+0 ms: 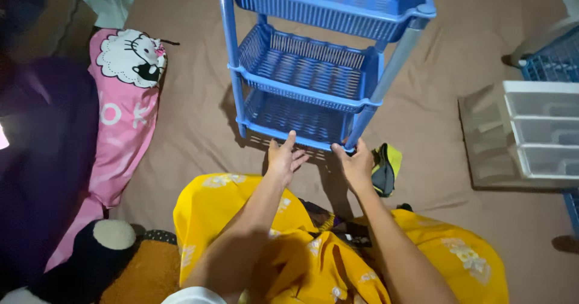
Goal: The person assembles a blue plastic storage rack by attaching small blue caps to the frame legs using a yellow cloth. They then disassemble a white plastic drawer unit by removing the drawers and separating the frame components.
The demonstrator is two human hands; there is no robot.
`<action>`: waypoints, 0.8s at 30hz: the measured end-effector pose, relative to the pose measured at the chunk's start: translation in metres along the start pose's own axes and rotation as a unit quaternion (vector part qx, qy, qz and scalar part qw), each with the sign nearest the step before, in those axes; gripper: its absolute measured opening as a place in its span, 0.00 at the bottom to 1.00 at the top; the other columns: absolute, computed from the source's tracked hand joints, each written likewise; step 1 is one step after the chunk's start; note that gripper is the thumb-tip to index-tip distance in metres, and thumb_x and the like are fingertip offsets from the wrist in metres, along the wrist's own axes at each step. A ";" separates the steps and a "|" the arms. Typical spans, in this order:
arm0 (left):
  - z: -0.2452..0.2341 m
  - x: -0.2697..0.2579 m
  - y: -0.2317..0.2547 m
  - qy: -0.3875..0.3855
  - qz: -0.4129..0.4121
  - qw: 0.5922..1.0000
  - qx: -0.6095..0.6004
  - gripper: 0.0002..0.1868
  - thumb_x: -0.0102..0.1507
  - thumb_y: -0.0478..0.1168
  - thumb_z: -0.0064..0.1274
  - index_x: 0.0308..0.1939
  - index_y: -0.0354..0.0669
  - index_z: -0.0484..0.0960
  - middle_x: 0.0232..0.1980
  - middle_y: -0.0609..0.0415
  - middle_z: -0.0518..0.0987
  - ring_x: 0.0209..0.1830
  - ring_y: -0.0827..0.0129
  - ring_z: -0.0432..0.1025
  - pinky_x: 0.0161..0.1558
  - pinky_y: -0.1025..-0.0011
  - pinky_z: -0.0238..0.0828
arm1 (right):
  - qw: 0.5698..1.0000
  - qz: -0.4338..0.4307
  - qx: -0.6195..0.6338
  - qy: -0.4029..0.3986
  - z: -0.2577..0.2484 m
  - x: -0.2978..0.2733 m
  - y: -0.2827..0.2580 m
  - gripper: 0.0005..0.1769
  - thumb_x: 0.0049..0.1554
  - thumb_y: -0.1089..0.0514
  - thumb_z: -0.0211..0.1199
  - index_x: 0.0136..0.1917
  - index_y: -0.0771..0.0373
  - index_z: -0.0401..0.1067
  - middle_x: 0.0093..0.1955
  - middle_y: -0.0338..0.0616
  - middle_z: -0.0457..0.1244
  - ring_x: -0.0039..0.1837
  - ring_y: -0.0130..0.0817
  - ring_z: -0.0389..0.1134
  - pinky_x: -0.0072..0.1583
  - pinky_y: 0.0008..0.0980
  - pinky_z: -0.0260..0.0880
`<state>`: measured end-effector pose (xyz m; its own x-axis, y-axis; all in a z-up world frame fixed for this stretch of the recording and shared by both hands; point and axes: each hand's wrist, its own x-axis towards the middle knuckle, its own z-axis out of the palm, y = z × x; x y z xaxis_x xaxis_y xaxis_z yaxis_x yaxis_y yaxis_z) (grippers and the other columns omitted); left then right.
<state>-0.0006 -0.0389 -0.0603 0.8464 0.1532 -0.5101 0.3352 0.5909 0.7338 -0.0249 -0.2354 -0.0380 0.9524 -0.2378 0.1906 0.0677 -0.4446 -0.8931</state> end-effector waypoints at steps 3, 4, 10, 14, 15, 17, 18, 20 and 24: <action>-0.001 0.010 0.007 -0.020 0.019 1.000 -0.005 0.39 0.60 0.47 0.60 0.69 0.48 0.55 0.66 0.42 0.68 0.61 0.37 0.71 0.50 0.46 0.80 | 1.000 0.009 0.011 -0.005 0.012 0.014 -0.008 0.18 0.52 0.53 0.74 0.49 0.65 0.72 0.38 0.39 0.67 0.40 0.27 0.66 0.45 0.31 0.67; -0.003 0.016 0.012 -0.019 0.019 1.000 -0.008 0.40 0.60 0.48 0.60 0.70 0.49 0.54 0.67 0.42 0.68 0.61 0.38 0.71 0.50 0.46 0.80 | 1.000 0.005 0.019 -0.007 0.017 0.021 -0.010 0.18 0.52 0.53 0.74 0.49 0.65 0.72 0.38 0.39 0.67 0.40 0.27 0.66 0.45 0.31 0.67; -0.011 0.036 0.060 -0.003 0.012 1.000 -0.016 0.44 0.61 0.49 0.61 0.73 0.53 0.49 0.67 0.37 0.66 0.62 0.37 0.71 0.52 0.45 0.79 | 0.998 0.025 0.036 -0.038 0.049 0.057 -0.024 0.18 0.53 0.52 0.73 0.49 0.64 0.73 0.39 0.38 0.66 0.40 0.27 0.65 0.44 0.32 0.67; 0.000 0.047 0.098 0.012 0.048 0.999 -0.019 0.47 0.59 0.49 0.61 0.73 0.60 0.43 0.68 0.41 0.66 0.61 0.38 0.72 0.52 0.43 0.78 | 0.996 0.024 0.052 -0.069 0.079 0.089 -0.051 0.17 0.54 0.50 0.72 0.49 0.64 0.74 0.39 0.39 0.68 0.41 0.28 0.66 0.44 0.32 0.67; 0.002 0.054 0.110 0.017 0.064 0.998 -0.020 0.49 0.59 0.48 0.61 0.73 0.62 0.41 0.69 0.42 0.66 0.61 0.39 0.72 0.52 0.42 0.78 | 0.997 0.016 0.032 -0.075 0.090 0.103 -0.060 0.18 0.53 0.49 0.72 0.49 0.63 0.75 0.39 0.40 0.68 0.41 0.28 0.67 0.44 0.32 0.68; 0.007 0.076 0.137 0.033 0.067 0.997 -0.030 0.48 0.59 0.48 0.60 0.72 0.65 0.41 0.68 0.45 0.65 0.61 0.39 0.72 0.52 0.40 0.77 | 0.996 0.000 -0.007 -0.089 0.113 0.136 -0.083 0.20 0.53 0.46 0.72 0.50 0.63 0.78 0.39 0.41 0.70 0.40 0.29 0.70 0.44 0.32 0.69; 0.008 0.089 0.152 0.042 0.070 0.996 -0.034 0.48 0.59 0.48 0.60 0.72 0.66 0.41 0.68 0.47 0.65 0.61 0.39 0.72 0.51 0.38 0.77 | 0.995 0.007 0.000 -0.102 0.125 0.152 -0.095 0.20 0.53 0.45 0.72 0.50 0.62 0.78 0.39 0.42 0.70 0.40 0.30 0.70 0.44 0.33 0.69; 0.009 0.120 0.184 0.058 0.074 0.994 -0.047 0.46 0.58 0.47 0.60 0.71 0.63 0.45 0.67 0.47 0.68 0.60 0.39 0.72 0.49 0.36 0.76 | 0.991 0.020 0.012 -0.128 0.149 0.181 -0.120 0.21 0.53 0.42 0.70 0.50 0.61 0.80 0.39 0.43 0.71 0.40 0.30 0.70 0.44 0.35 0.69; 0.008 0.182 0.233 0.074 0.104 0.988 -0.085 0.41 0.59 0.45 0.60 0.69 0.54 0.51 0.64 0.40 0.71 0.53 0.38 0.76 0.44 0.34 0.78 | 0.981 0.063 0.056 -0.172 0.188 0.221 -0.152 0.23 0.56 0.45 0.69 0.56 0.64 0.74 0.42 0.44 0.71 0.41 0.30 0.73 0.45 0.33 0.74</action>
<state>0.2346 0.1209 0.0218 0.8157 0.3921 -0.4253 0.0754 0.6569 0.7502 0.2310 -0.0579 0.0627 0.9980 0.0298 -0.0558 -0.0430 -0.3282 -0.9436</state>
